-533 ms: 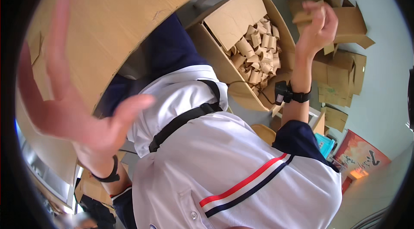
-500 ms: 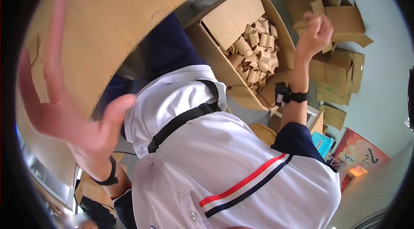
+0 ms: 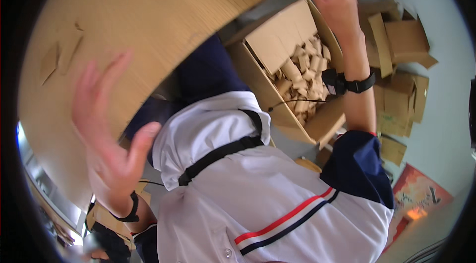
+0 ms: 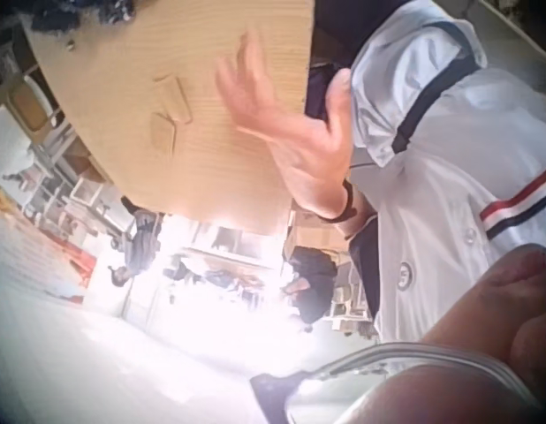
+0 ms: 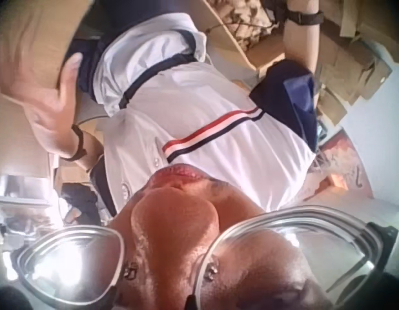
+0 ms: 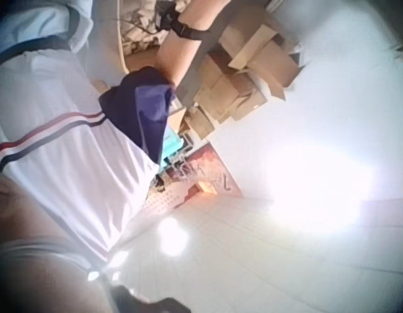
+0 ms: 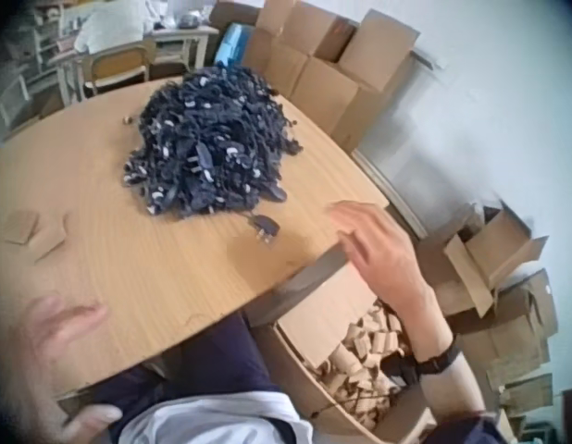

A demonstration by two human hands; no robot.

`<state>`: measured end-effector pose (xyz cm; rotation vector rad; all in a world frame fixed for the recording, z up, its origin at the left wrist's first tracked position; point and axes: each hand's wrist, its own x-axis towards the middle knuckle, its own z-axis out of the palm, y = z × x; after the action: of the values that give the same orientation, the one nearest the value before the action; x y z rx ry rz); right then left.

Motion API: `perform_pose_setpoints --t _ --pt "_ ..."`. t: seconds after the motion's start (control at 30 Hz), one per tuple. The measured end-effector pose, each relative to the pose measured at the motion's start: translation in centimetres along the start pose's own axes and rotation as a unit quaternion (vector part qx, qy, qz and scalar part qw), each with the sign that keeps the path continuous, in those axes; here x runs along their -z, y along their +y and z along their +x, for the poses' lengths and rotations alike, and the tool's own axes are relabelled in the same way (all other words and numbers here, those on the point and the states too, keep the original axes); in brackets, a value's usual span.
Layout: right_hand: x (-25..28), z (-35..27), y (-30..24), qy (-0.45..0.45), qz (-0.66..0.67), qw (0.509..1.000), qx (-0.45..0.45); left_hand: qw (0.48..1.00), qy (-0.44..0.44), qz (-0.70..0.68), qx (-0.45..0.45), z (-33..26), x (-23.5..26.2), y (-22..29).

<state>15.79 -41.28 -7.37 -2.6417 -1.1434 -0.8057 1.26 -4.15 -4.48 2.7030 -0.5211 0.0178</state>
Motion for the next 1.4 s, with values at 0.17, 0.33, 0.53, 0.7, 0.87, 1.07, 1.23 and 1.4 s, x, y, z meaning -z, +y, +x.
perform_pose_setpoints --t 0.17,0.33,0.53,0.7,0.87,1.07,1.23,1.4 --pt "-4.4 7.5 1.1 -0.137 0.024 0.956 0.259 0.970 0.093 -0.224 -0.013 -0.7 -0.7 -0.3" --pt "-6.6 7.7 2.7 -0.108 -0.011 0.910 0.401 0.970 0.130 -0.203 -0.025 -2.2 -0.4 -0.8" --pt "-7.0 8.4 -1.8 -0.054 0.225 0.959 0.167 0.973 0.146 -0.177 0.001 -1.9 -0.1 -0.4" --pt "-5.4 11.5 -6.5 0.084 0.694 0.684 -0.210 0.961 0.180 -0.207 -0.042 2.3 -0.3 0.3" --pt "-1.2 15.0 -10.8 0.110 0.750 0.641 -0.123 0.913 0.318 -0.253 -0.019 7.7 0.5 2.1" --pt "0.6 16.0 -13.7 0.114 0.713 0.681 -0.123 0.888 0.294 -0.352 0.025 7.1 1.2 1.1" --pt "1.3 16.9 -16.4 0.087 0.795 0.556 -0.228 0.836 0.392 -0.380 0.048 6.1 -0.2 1.6" --pt "-0.6 16.0 -17.7 0.030 0.759 0.616 -0.209 0.868 0.427 -0.248 0.056 5.4 -1.4 0.6"
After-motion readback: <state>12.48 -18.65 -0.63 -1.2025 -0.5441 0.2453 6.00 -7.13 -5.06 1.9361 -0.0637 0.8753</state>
